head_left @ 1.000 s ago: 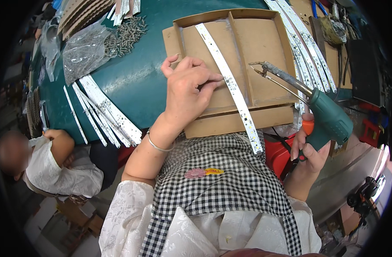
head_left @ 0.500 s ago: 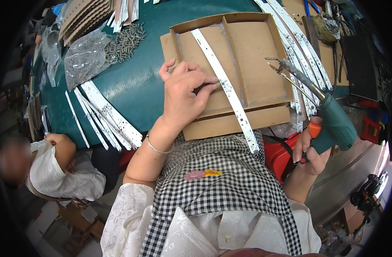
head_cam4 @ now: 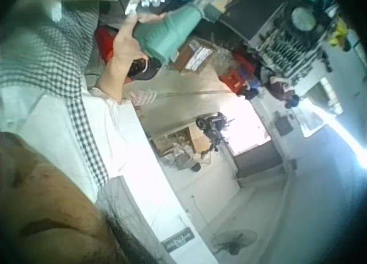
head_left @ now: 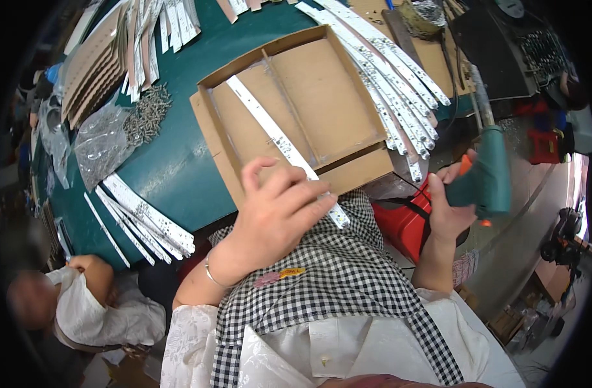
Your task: The person uses a soldering iron to apply heat to specific points on white LED strips held against a cardboard support. They repeatedly pick up strips from a pile on the left, perform the soldering action, and place the finished strips into a cardboard box on the right.
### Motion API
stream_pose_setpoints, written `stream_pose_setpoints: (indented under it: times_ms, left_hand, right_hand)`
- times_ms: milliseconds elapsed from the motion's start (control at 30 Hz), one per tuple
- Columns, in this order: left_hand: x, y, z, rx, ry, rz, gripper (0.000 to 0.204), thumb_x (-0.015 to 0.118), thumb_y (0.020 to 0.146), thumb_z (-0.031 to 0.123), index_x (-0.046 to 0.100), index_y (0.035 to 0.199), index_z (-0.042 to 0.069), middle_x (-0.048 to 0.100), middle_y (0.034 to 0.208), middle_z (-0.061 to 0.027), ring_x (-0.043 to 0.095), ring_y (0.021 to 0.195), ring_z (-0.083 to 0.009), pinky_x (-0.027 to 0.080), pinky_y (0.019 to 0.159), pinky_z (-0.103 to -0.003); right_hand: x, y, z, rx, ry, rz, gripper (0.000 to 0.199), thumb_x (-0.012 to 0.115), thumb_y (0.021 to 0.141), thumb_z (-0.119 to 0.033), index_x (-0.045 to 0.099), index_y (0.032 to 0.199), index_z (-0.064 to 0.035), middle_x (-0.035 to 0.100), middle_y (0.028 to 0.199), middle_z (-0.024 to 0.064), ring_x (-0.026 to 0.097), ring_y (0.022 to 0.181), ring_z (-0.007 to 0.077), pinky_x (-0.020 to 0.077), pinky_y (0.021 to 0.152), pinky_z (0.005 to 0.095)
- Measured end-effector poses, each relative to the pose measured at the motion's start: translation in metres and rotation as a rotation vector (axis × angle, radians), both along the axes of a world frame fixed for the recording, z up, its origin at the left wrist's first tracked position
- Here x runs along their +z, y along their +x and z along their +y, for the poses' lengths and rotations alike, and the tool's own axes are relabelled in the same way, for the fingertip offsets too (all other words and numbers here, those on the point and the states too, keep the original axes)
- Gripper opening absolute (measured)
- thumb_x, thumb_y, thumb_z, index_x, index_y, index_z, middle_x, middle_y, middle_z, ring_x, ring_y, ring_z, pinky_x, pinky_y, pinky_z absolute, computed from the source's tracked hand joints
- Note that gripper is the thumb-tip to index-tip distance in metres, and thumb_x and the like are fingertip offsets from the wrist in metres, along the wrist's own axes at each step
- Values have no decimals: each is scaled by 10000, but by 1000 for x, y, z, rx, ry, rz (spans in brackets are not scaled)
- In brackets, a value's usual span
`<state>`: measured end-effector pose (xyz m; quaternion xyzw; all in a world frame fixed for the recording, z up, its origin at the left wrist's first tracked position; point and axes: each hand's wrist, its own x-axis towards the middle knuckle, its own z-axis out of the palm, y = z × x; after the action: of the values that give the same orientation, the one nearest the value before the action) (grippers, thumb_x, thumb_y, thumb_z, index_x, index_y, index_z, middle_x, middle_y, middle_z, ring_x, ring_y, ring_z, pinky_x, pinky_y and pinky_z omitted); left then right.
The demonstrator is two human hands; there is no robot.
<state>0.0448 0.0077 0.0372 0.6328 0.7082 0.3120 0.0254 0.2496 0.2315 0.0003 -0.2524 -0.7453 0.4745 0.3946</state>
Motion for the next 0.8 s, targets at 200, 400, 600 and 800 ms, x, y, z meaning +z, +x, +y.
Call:
stream_pose_setpoints:
  times_ms: [200,400,600,800]
  left_hand:
    - [-15,7,12,-107,54,120,267,675,786,147,745,1041,109,709,1022,9,605,909,-185,379,952,-527]
    - [3,11,-4,-100,176,237,287,684,718,162,761,984,85,708,976,0,606,850,-160,377,926,-518]
    - [30,-1,-66,69,219,341,391,688,652,169,759,1014,40,719,986,-36,577,770,-169,440,786,-353]
    - [30,-20,-142,415,44,409,269,683,715,124,759,970,84,738,950,-33,604,738,-159,463,757,-350]
  right_hand:
    - [-35,-5,16,-130,111,-74,411,772,820,71,560,1168,17,676,928,57,652,791,121,532,730,261]
    - [-22,-41,26,-227,296,-172,334,810,803,31,606,1066,1,696,920,30,626,771,87,515,707,239]
    - [-23,-40,22,-280,200,-291,385,841,814,-67,588,1093,12,712,935,58,633,763,105,537,697,262]
    - [-37,-30,41,-191,217,-284,405,803,833,-13,572,1161,49,671,948,70,617,865,140,513,826,307]
